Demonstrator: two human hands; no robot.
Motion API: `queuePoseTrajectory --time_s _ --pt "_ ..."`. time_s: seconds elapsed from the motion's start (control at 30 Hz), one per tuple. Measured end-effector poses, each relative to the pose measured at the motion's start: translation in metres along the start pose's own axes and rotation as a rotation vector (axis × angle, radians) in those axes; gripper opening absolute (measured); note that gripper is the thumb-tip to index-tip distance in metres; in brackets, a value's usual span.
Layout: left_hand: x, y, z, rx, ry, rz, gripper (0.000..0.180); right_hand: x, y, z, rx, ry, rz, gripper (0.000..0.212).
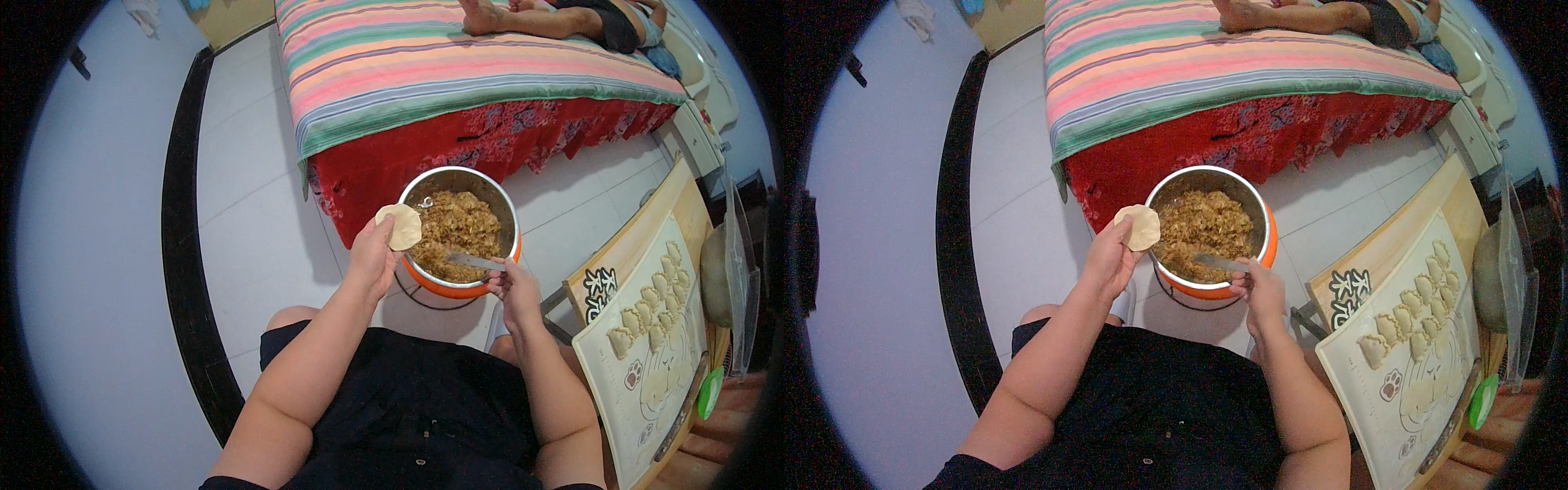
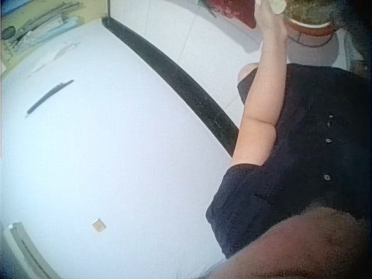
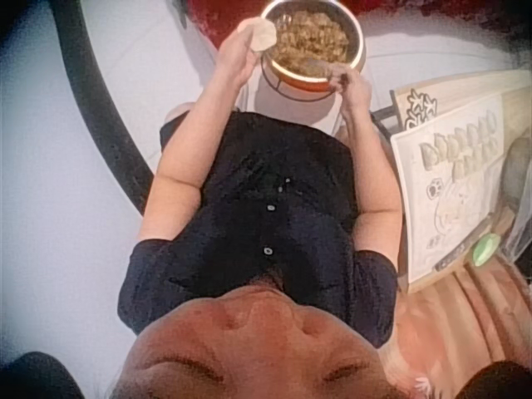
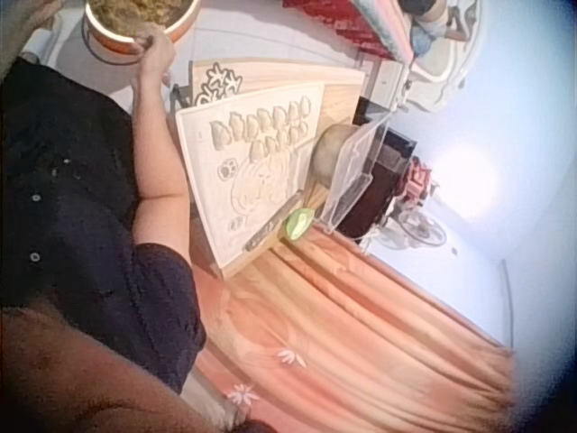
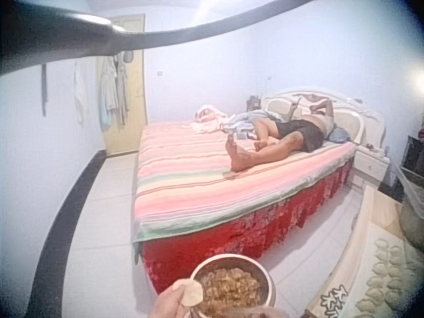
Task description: The person sits on the floor and prepares dumplings by scooping a filling mixture from a metal bowl onto round dough wrappers held in their left hand. They use a spoon to transfer the filling, then fold and pleat the dough to seal the dumpling. The finished dumplings are placed in a row on a white cutting board to the right.
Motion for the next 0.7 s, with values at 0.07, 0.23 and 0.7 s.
queuePoseTrajectory --time_s 0.07,0.23,0.7 --pt "0.002 -0.001 -0.001 -0.008 -0.007 0.026 0.034 0.000 0.003 0.000 -0.044 -0.016 0.027 0.034" --pt "0.001 0.003 -0.002 -0.042 0.012 0.039 0.035 0.000 0.012 -0.004 -0.098 -0.022 0.114 0.034" --pt "0.008 0.011 0.000 -0.221 0.201 -0.209 0.043 0.023 0.019 -0.048 -0.970 0.296 -0.781 0.026"
Point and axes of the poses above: each hand's wrist, its own z-axis towards the middle knuckle, its own x-axis out of the palm, y = z × x, the point moved 1 cm from there along z, towards the middle knuckle, and after that the axes turned 3 degrees about y, right-handed, at the moved point
